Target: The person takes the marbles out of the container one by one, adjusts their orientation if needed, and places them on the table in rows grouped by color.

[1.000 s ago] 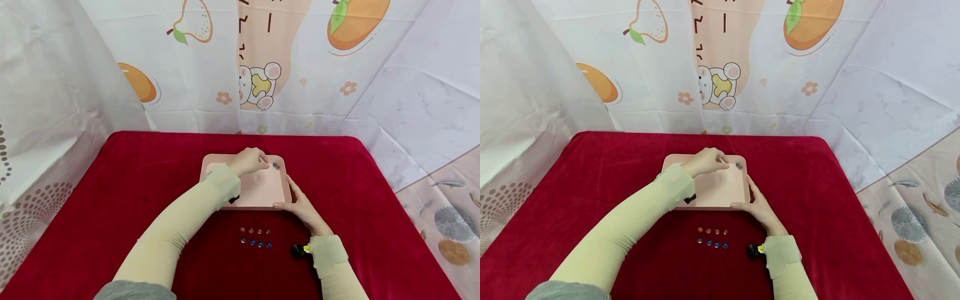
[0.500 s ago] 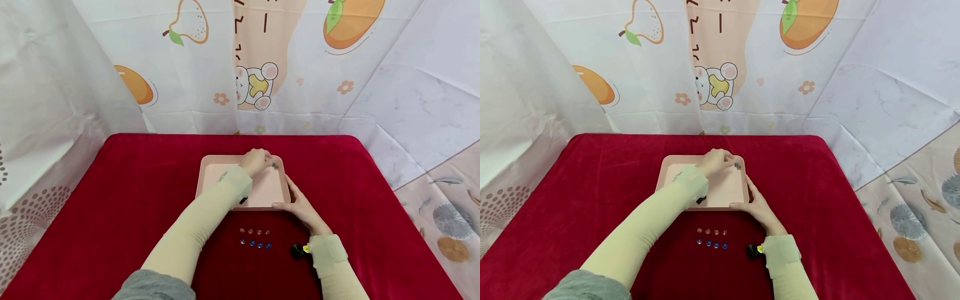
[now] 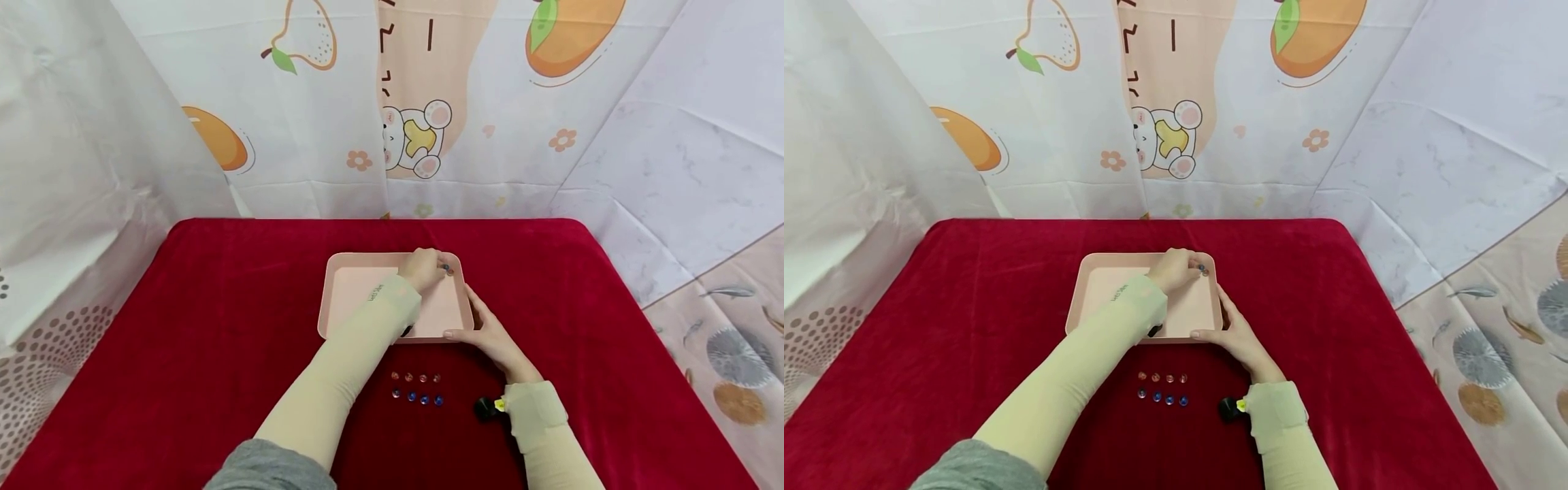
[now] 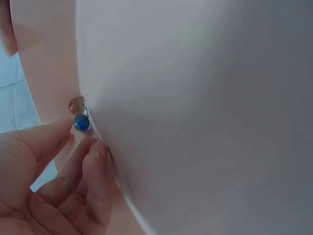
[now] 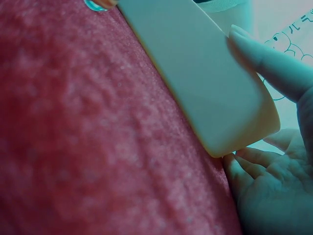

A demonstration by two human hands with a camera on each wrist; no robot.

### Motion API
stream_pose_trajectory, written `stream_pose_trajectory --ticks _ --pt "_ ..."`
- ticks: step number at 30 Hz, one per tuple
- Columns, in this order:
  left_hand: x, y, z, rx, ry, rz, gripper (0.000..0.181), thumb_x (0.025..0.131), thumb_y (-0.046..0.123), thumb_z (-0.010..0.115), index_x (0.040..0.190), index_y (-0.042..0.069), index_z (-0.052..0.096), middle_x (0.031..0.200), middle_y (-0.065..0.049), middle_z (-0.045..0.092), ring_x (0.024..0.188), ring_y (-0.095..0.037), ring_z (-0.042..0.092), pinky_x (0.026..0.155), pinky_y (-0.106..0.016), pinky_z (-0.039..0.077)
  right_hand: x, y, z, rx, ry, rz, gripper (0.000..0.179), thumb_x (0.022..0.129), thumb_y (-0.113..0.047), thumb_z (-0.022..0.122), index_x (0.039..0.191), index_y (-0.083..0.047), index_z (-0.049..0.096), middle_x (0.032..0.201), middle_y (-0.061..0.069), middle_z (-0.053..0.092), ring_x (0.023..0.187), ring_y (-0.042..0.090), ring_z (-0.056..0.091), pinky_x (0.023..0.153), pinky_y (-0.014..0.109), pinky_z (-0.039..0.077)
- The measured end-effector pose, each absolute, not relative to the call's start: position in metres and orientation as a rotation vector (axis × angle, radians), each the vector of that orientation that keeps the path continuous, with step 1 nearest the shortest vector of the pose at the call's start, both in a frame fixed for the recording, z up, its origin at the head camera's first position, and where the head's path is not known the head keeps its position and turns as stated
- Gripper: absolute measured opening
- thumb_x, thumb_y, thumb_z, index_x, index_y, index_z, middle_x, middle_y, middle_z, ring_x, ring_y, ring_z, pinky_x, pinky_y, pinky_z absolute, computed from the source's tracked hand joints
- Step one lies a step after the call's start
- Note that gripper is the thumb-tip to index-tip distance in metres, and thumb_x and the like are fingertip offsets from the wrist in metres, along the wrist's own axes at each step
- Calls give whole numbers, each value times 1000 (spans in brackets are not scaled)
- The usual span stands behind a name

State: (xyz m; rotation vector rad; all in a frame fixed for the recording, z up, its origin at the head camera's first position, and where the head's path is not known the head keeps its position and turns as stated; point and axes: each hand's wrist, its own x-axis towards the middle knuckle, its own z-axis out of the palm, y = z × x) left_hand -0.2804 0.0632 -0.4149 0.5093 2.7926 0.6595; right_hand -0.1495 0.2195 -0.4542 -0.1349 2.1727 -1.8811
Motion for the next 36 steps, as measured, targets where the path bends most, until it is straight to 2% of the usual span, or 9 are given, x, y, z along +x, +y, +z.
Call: stream_pose_trajectory --ticks 16,20,22,26,30,36 --pt "-277 71 -421 635 2803 617 14 98 25 63 108 29 73 110 1 73 104 -15 66 89 -28 53 -150 219 -454 -136 2192 -1876 102 84 -13 78 160 -30 12 161 7 28 137 31 40 101 21 39" --pt "-275 71 -424 620 2822 575 15 99 26 61 108 26 73 111 2 72 101 -13 65 86 -26 51 -149 219 -454 -130 2189 -1879 102 84 -13 79 160 -30 13 162 6 28 138 30 38 101 21 39" --pt "-276 71 -426 622 2830 554 17 99 28 61 111 24 73 115 2 71 105 -13 64 89 -27 51 -150 218 -455 -135 2181 -1886 102 84 -13 79 160 -30 13 162 6 27 139 29 37 102 20 38" --pt "-277 70 -430 672 2831 597 10 98 27 63 102 32 71 116 6 70 106 -12 64 89 -27 51 -150 218 -455 -161 2171 -1897 102 84 -12 78 160 -30 13 162 4 26 140 29 36 101 19 38" --pt "-277 70 -432 716 2826 622 12 97 27 64 92 37 68 107 9 70 95 -10 62 83 -26 50 -150 218 -455 -186 2177 -1899 101 85 -11 78 160 -29 13 162 4 27 141 28 35 101 18 38" --pt "-276 73 -429 711 2849 534 11 98 29 63 104 36 69 113 8 71 103 -11 65 86 -27 52 -150 219 -455 -160 2188 -1885 101 84 -12 78 160 -29 13 161 7 29 140 29 35 101 18 36"
